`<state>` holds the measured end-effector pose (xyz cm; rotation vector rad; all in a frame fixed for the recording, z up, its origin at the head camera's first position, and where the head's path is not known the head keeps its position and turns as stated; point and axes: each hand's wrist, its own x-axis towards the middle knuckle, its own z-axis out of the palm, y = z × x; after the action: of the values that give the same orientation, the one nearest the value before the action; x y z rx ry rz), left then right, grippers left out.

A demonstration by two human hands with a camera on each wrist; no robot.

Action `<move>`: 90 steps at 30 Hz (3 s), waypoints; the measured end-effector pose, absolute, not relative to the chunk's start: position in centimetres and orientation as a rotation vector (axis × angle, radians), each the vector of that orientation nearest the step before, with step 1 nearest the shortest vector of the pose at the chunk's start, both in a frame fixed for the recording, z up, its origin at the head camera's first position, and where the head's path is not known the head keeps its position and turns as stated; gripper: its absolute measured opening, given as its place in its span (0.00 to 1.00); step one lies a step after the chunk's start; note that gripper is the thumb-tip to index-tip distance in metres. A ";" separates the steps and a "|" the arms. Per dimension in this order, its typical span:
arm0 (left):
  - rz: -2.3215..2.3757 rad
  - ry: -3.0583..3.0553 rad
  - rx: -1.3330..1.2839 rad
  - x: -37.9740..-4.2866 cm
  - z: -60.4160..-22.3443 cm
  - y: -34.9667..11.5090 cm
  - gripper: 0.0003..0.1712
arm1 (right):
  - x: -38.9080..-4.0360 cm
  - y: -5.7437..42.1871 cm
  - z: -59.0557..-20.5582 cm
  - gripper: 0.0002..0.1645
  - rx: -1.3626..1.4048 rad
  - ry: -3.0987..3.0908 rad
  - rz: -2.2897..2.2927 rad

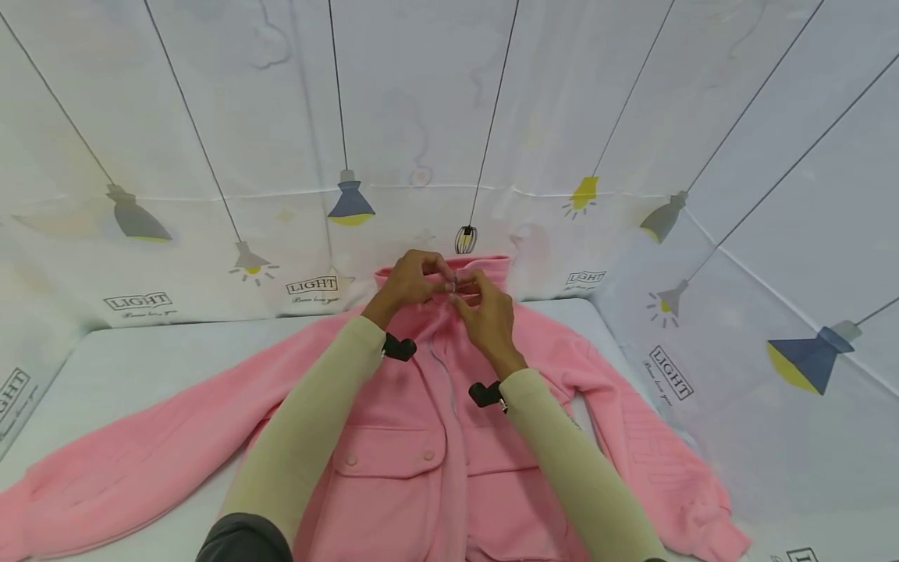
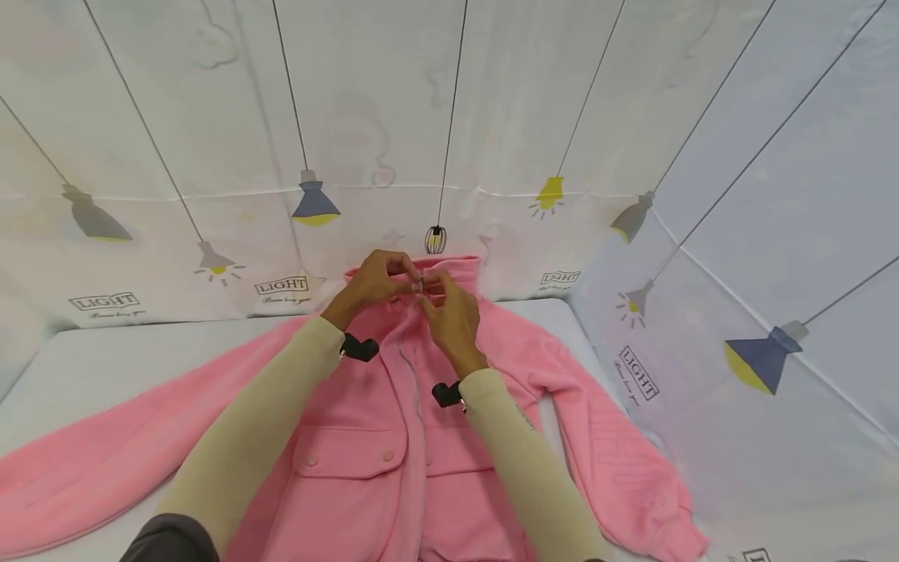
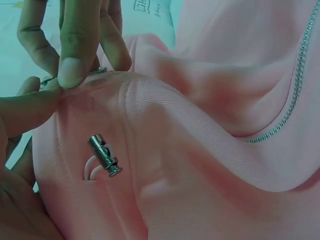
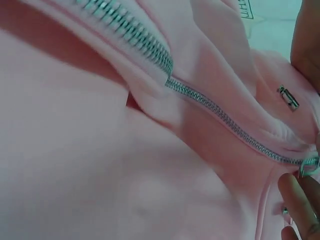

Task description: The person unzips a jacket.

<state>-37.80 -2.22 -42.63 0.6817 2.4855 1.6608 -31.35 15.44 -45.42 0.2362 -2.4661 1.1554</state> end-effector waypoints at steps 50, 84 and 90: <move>1.832 2.771 0.485 -37.6 -41.8 -4.6 0.05 | -26.6 15.1 -47.2 0.02 0.172 -2.541 1.508; 1.974 2.862 0.265 -37.6 -41.4 -6.3 0.03 | -20.7 16.6 -46.6 0.06 0.163 -2.574 1.757; 1.963 2.878 0.241 -37.6 -41.5 -6.3 0.02 | -19.8 17.0 -46.9 0.08 0.150 -2.592 1.760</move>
<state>-37.64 -6.27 -41.49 0.2412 2.8781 1.9629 -19.81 16.99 -46.93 0.1499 -2.5915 1.7597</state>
